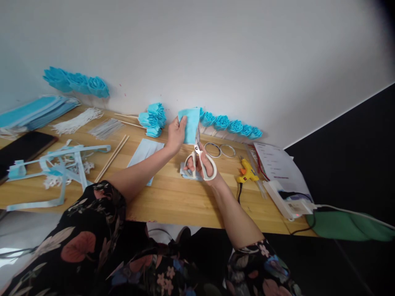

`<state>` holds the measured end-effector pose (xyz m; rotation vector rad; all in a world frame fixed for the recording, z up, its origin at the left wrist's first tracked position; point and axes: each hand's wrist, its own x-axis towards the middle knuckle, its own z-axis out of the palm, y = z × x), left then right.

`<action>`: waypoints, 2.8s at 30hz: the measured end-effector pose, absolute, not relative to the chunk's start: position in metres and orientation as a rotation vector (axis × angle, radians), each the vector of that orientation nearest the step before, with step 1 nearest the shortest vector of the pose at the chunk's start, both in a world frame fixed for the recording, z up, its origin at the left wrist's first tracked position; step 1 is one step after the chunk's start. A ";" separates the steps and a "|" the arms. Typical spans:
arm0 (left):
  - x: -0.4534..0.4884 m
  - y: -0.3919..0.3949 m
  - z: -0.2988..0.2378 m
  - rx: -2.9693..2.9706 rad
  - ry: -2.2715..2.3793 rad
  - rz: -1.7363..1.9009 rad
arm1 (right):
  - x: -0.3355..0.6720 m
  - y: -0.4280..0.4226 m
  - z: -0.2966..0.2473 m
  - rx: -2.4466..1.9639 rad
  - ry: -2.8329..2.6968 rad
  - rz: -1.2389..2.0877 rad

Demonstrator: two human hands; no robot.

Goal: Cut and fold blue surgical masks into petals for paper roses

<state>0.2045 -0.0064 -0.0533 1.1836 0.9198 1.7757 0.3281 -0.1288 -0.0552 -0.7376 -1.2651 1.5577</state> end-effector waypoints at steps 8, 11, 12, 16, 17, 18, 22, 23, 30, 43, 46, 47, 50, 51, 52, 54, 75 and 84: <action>0.204 -0.006 -0.055 1.175 0.971 1.816 | 0.328 -0.129 -0.055 -0.717 -1.262 1.561; 0.203 -0.003 -0.056 1.199 0.996 1.838 | 0.328 -0.129 -0.056 -0.687 -1.266 1.562; 0.203 -0.003 -0.057 1.215 1.007 1.838 | 0.328 -0.128 -0.056 -0.686 -1.265 1.565; 0.205 -0.004 -0.059 1.284 1.046 1.822 | 0.327 -0.127 -0.057 -0.688 -1.241 1.568; 0.206 -0.005 -0.060 1.290 1.046 1.819 | 0.327 -0.127 -0.057 -0.690 -1.234 1.567; 0.207 -0.006 -0.060 1.290 1.041 1.818 | 0.326 -0.127 -0.057 -0.695 -1.224 1.567; 0.210 -0.011 -0.058 1.267 0.998 1.802 | 0.325 -0.126 -0.057 -0.740 -1.150 1.562; 0.210 -0.012 -0.057 1.251 0.999 1.802 | 0.324 -0.126 -0.056 -0.745 -1.130 1.558; 0.210 -0.013 -0.053 1.176 0.987 1.814 | 0.324 -0.126 -0.055 -0.740 -1.083 1.569; 0.208 -0.010 -0.054 1.169 0.967 1.818 | 0.327 -0.126 -0.054 -0.724 -1.128 1.620; 0.208 -0.009 -0.057 1.203 0.959 1.803 | 0.327 -0.127 -0.053 -0.730 -1.124 1.610; 0.209 -0.009 -0.058 1.212 0.948 1.790 | 0.327 -0.127 -0.053 -0.735 -1.118 1.608; 0.212 -0.011 -0.061 1.228 0.915 1.759 | 0.328 -0.127 -0.053 -0.744 -1.099 1.614; 0.212 -0.011 -0.061 1.230 0.908 1.754 | 0.328 -0.126 -0.053 -0.744 -1.092 1.614; 0.213 -0.012 -0.061 1.228 0.906 1.753 | 0.328 -0.126 -0.053 -0.743 -1.085 1.612; 0.213 -0.012 -0.060 1.213 0.909 1.758 | 0.328 -0.126 -0.054 -0.747 -1.075 1.599; 0.215 -0.012 -0.061 1.073 0.886 1.713 | 0.324 -0.130 -0.050 -0.791 -1.089 1.531; 0.216 -0.009 -0.065 1.036 0.894 1.690 | 0.321 -0.131 -0.049 -0.793 -1.116 1.438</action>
